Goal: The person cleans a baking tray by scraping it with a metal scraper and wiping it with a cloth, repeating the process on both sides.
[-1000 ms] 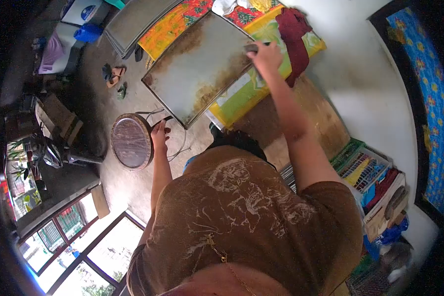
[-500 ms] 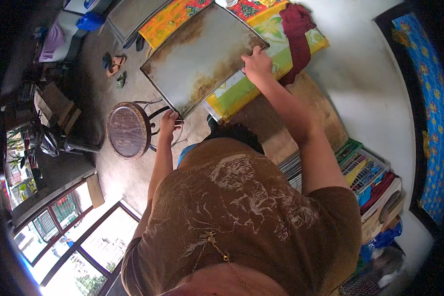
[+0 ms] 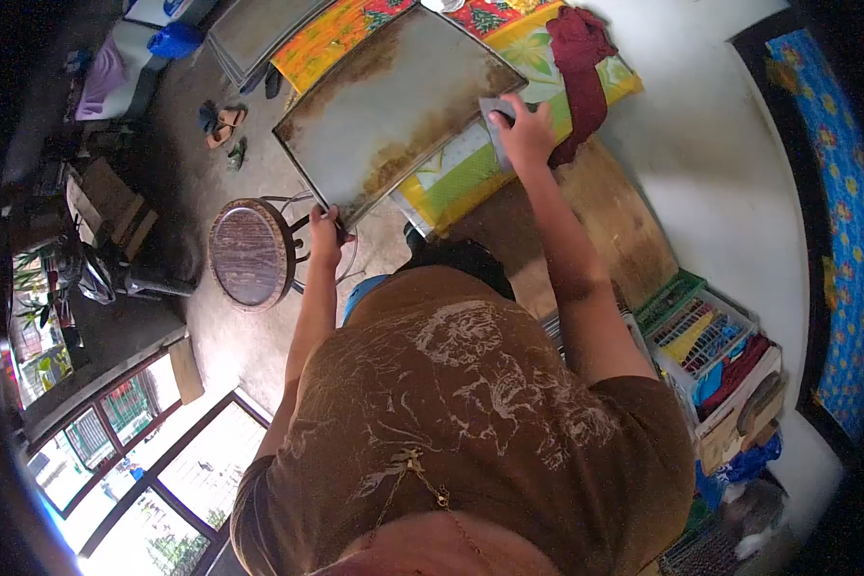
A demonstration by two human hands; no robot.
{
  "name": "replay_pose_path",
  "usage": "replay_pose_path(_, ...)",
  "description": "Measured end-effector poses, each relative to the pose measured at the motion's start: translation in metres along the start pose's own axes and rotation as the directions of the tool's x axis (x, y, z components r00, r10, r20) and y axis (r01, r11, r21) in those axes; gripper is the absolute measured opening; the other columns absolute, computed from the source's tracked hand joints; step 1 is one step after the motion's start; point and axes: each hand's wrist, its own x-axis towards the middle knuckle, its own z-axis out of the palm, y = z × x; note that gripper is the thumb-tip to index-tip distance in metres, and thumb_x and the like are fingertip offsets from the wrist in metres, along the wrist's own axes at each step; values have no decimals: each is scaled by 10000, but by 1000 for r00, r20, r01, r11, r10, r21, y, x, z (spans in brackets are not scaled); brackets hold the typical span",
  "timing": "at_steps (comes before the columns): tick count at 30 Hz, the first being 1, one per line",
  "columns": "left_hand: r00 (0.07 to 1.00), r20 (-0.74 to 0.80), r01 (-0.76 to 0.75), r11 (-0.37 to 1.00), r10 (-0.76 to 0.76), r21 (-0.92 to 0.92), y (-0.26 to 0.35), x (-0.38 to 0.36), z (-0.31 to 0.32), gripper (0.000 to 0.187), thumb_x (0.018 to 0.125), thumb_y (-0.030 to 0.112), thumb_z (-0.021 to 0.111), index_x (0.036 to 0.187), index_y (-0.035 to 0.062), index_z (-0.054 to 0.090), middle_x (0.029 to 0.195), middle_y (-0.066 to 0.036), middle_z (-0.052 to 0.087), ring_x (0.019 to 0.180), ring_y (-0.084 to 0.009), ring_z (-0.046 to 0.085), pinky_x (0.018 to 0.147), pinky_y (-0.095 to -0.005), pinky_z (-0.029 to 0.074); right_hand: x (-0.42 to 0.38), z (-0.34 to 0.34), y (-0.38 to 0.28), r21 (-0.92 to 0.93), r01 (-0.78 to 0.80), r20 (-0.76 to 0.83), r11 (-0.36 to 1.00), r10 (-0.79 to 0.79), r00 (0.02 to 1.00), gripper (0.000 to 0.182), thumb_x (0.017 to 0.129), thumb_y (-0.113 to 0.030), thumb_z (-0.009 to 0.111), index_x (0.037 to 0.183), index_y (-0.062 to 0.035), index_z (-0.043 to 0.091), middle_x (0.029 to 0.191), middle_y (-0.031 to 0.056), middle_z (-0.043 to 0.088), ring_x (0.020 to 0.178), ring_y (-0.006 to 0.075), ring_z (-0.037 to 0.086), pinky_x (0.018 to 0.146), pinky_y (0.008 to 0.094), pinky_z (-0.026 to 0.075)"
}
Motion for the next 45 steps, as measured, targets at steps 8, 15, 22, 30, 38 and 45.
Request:
replay_pose_path(8, 998, 18, -62, 994, 64, -95, 65, -18, -16, 627, 926, 84, 512, 1493, 195, 269, 974, -71, 576, 539, -138, 502, 373, -280, 416, 14, -17, -53, 77, 93, -91, 993, -86, 992, 383, 782, -416, 724, 1134, -300, 628, 1024, 143, 500, 953, 370, 549, 768, 473, 476)
replay_pose_path(15, 997, -3, -72, 994, 72, -79, 96, -28, -16, 599, 923, 108, 523, 1481, 158, 310, 854, -43, 557, 478, -129, 448, 348, -268, 368, 5, -20, -68, 136, 89, -255, 987, -52, 966, 353, 795, -423, 710, 1122, -307, 642, 1005, 160, 496, 909, 367, 546, 742, 469, 469)
replay_pose_path(22, 999, -5, -48, 994, 48, -96, 115, -33, -18, 587, 927, 99, 496, 1483, 118, 308, 857, -43, 565, 499, -133, 469, 362, -270, 350, -4, -16, -68, 102, 141, -333, 985, -99, 938, 390, 807, -451, 697, 1166, -317, 627, 1001, 156, 468, 902, 372, 544, 732, 461, 483)
replay_pose_path(30, 997, 68, -10, 990, 20, -141, 104, -28, -21, 567, 921, 108, 501, 1462, 115, 332, 860, -48, 542, 469, -135, 422, 359, -270, 337, -21, -34, -88, 125, 140, -121, 982, -125, 985, 373, 818, -459, 677, 1162, -326, 620, 1056, 130, 461, 963, 345, 546, 757, 459, 487)
replay_pose_path(38, 1000, 24, 23, 988, -19, -153, 105, -29, -19, 581, 919, 103, 509, 1470, 137, 328, 859, -37, 507, 503, -145, 428, 379, -285, 327, -9, -49, -79, 45, 151, -174, 988, -141, 975, 342, 802, -426, 693, 1124, -324, 641, 983, 103, 475, 938, 319, 553, 722, 452, 490)
replay_pose_path(45, 999, 48, 7, 981, 2, -195, 102, -30, -19, 530, 923, 115, 506, 1437, 126, 378, 811, -27, 503, 497, -144, 422, 385, -290, 324, -12, -48, -84, 147, 136, -128, 980, -117, 985, 364, 805, -437, 687, 1143, -312, 639, 1019, 130, 486, 949, 357, 551, 736, 470, 489)
